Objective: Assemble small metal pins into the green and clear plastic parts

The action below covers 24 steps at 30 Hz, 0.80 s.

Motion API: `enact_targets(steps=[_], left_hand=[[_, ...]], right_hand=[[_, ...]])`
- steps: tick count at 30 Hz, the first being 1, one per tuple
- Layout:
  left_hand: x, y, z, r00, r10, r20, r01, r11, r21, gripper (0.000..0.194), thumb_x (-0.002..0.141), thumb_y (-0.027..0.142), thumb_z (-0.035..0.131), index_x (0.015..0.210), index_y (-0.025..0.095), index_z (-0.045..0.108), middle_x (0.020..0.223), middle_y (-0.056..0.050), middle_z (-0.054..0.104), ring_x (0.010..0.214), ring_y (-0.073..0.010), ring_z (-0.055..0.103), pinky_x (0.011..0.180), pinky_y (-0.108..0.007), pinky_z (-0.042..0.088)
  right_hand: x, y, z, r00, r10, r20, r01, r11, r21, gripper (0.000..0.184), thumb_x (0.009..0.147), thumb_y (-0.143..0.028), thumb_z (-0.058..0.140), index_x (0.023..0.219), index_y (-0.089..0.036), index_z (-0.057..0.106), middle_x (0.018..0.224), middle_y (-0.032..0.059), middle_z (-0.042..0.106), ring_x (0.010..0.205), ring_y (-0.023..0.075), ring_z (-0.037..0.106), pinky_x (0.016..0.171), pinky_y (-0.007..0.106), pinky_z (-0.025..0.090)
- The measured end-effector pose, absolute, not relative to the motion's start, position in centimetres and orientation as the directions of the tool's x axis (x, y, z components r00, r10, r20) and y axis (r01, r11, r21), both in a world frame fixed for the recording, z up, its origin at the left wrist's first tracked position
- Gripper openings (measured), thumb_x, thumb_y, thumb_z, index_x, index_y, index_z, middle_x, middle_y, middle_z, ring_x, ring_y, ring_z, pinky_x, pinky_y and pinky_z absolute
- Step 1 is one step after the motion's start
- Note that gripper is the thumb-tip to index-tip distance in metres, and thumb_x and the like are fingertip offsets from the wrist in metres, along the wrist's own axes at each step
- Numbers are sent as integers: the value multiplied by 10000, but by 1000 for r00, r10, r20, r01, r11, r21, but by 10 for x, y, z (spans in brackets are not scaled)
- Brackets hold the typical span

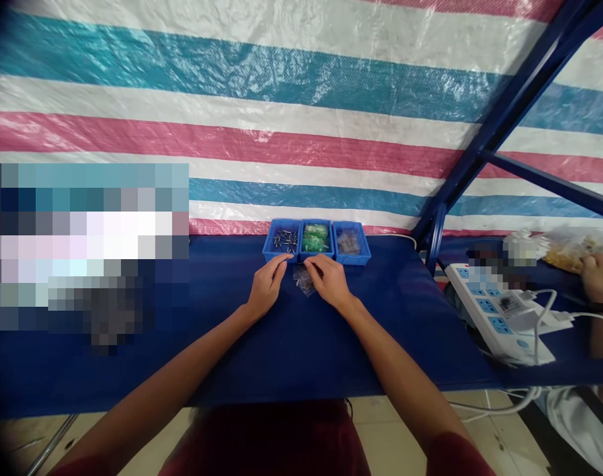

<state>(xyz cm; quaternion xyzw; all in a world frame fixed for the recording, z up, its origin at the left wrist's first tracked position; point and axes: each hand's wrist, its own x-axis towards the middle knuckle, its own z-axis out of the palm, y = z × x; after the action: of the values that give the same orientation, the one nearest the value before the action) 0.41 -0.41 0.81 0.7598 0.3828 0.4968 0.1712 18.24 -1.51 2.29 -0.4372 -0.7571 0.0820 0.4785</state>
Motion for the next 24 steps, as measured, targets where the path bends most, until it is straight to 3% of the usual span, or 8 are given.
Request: enact_targets(steps=[7,10,13,19,24], left_hand=[[3,-2,4,170,739,652,380,-659,649,247,946,316,459,1002,175,654,896,-55,687,758,-139,632,728,-243,489],[3,-1,2,138,772,620,375,-621,689,237,927,344,497,1008,175,643,707,-6,651,586,-105,584,626,-214,470],[3,-1,1,131,789,600,341,-604,720,240,909,369,524,1022,186,630,575,39,575,500,-87,540,577,-198,454],[5,-4,2,94,832,547,205,-554,807,249,877,371,575,1043,190,618,578,47,590,404,-54,461,462,-176,419],[8,-3,4,92,871,483,67,-489,869,259,797,375,672,935,156,682,692,-17,676,479,-81,560,466,-196,471]], right_hand=[[183,-15,20,-139,739,659,540,614,-575,251,943,-346,452,953,-193,651,825,62,662,670,160,596,640,290,490],[181,-15,18,-241,738,630,481,654,-583,227,912,-365,515,998,-201,647,804,51,645,654,152,592,593,276,494],[180,-15,16,-328,727,603,460,680,-571,216,924,-350,498,918,-204,656,835,59,652,698,153,600,631,280,498],[180,-15,18,-349,743,571,492,664,-563,248,942,-358,463,861,-202,638,817,53,649,708,155,595,654,274,479],[181,-15,20,-267,769,580,560,614,-556,310,972,-362,379,840,-193,603,751,52,622,693,164,592,664,278,460]])
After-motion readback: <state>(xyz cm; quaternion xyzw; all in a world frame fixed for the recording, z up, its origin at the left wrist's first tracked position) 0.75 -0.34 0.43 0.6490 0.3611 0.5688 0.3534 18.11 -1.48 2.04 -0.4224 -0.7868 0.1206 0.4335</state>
